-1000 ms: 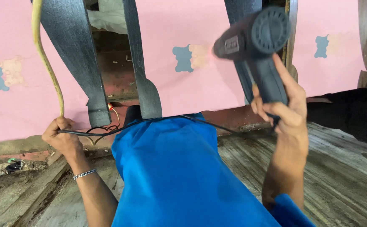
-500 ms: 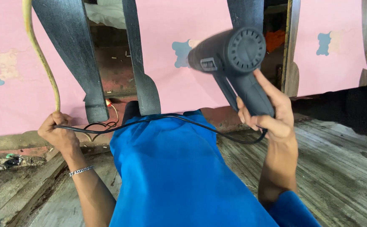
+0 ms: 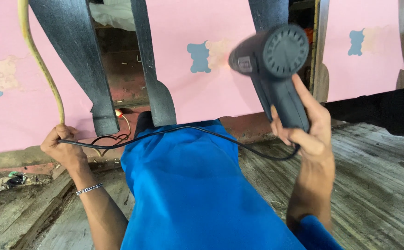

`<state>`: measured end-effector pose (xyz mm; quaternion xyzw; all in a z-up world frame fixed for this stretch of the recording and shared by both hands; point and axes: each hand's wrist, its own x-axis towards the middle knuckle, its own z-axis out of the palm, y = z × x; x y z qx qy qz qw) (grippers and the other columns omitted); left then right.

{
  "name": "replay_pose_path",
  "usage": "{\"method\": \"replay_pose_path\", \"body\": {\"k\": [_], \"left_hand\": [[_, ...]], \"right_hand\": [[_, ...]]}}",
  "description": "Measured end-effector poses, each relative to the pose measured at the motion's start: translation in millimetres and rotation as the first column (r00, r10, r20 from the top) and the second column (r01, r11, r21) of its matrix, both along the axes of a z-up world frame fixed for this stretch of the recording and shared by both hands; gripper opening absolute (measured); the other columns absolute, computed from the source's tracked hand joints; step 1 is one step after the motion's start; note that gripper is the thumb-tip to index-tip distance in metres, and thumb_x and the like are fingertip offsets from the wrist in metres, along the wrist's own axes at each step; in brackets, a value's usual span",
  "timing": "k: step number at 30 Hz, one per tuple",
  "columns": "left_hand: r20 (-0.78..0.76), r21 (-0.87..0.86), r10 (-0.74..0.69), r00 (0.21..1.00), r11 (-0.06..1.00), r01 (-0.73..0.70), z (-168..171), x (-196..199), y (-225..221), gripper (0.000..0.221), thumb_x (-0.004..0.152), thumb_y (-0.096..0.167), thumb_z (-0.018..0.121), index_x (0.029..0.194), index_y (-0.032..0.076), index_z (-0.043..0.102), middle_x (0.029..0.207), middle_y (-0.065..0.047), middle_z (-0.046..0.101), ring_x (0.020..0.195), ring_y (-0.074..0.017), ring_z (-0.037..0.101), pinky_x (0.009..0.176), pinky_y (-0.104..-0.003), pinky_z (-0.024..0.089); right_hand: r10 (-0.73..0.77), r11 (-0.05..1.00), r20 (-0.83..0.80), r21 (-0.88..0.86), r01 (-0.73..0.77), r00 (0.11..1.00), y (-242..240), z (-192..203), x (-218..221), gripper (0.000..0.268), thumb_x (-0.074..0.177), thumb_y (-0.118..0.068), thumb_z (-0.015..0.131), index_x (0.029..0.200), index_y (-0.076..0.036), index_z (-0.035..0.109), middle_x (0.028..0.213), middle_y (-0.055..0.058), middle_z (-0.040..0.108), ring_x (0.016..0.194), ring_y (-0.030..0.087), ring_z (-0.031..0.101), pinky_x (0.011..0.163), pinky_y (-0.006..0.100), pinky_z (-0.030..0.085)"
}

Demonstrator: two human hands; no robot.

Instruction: Using a heat gun to dry ink on fabric pieces in a screen printing production line.

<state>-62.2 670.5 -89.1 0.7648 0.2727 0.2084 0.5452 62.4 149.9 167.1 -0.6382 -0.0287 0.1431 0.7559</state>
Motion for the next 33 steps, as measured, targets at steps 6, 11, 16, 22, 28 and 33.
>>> {"method": "replay_pose_path", "body": {"k": [6, 11, 16, 22, 28, 33], "left_hand": [[-0.004, 0.057, -0.025, 1.0, 0.998, 0.025, 0, 0, 1, 0.059, 0.121, 0.044, 0.06, 0.083, -0.001, 0.069, 0.072, -0.009, 0.061, 0.07, -0.0186, 0.057, 0.072, -0.034, 0.045], [0.002, 0.069, -0.027, 1.0, 0.997, 0.027, -4, -3, 3, 0.059, 0.121, 0.044, 0.059, 0.084, -0.001, 0.069, 0.07, -0.008, 0.058, 0.066, -0.0175, 0.053, 0.065, -0.033, 0.04], [0.009, 0.018, -0.015, 1.0, 1.0, 0.015, -4, 0, 1, 0.054, 0.121, 0.039, 0.061, 0.086, -0.001, 0.069, 0.07, -0.009, 0.059, 0.065, -0.0161, 0.051, 0.064, -0.032, 0.039], [-0.03, 0.066, -0.024, 0.999, 0.997, 0.026, -2, -3, 4, 0.052, 0.126, 0.032, 0.058, 0.087, 0.0, 0.071, 0.072, -0.008, 0.06, 0.067, -0.017, 0.053, 0.066, -0.032, 0.043], [-0.007, 0.03, -0.013, 1.0, 0.999, 0.013, -5, -3, 2, 0.06, 0.129, 0.019, 0.056, 0.072, 0.003, 0.051, 0.068, -0.01, 0.052, 0.065, -0.0179, 0.052, 0.061, -0.032, 0.038], [-0.037, 0.082, -0.023, 0.999, 0.996, 0.026, 2, 2, -2, 0.058, 0.128, 0.031, 0.055, 0.082, -0.002, 0.067, 0.071, -0.011, 0.059, 0.066, -0.0186, 0.054, 0.064, -0.033, 0.041]], "right_hand": [[0.165, 0.982, 0.018, 0.091, -0.166, 0.986, 9, -5, -1, 0.096, 0.075, 0.01, 0.053, 0.164, -0.005, 0.022, 0.092, 0.033, 0.058, 0.046, 0.017, 0.048, 0.055, 0.032, 0.05], [0.057, 0.998, 0.02, -0.037, -0.056, 0.998, 4, 13, -7, 0.097, 0.073, 0.011, 0.05, 0.164, -0.002, 0.02, 0.056, 0.011, 0.044, 0.045, 0.015, 0.038, 0.052, 0.028, 0.043], [0.036, 0.997, -0.038, 0.075, -0.033, 0.999, 2, 0, -5, 0.099, 0.072, 0.01, 0.051, 0.166, -0.004, 0.022, 0.097, 0.031, 0.058, 0.049, 0.016, 0.049, 0.054, 0.028, 0.049], [0.012, 1.0, 0.0, 0.003, -0.012, 1.0, -17, 1, -16, 0.099, 0.073, 0.013, 0.052, 0.165, -0.006, 0.023, 0.092, 0.03, 0.058, 0.049, 0.016, 0.047, 0.051, 0.028, 0.048], [0.042, 0.999, 0.017, 0.005, -0.042, 0.999, -17, -2, -20, 0.097, 0.073, 0.01, 0.05, 0.165, -0.004, 0.021, 0.081, 0.022, 0.056, 0.052, 0.016, 0.051, 0.053, 0.029, 0.049], [-0.173, 0.985, -0.06, -0.018, 0.172, 0.983, -23, 2, -23, 0.107, 0.063, 0.01, 0.045, 0.166, -0.005, 0.023, 0.079, 0.031, 0.048, 0.046, 0.015, 0.039, 0.052, 0.029, 0.038]]}}
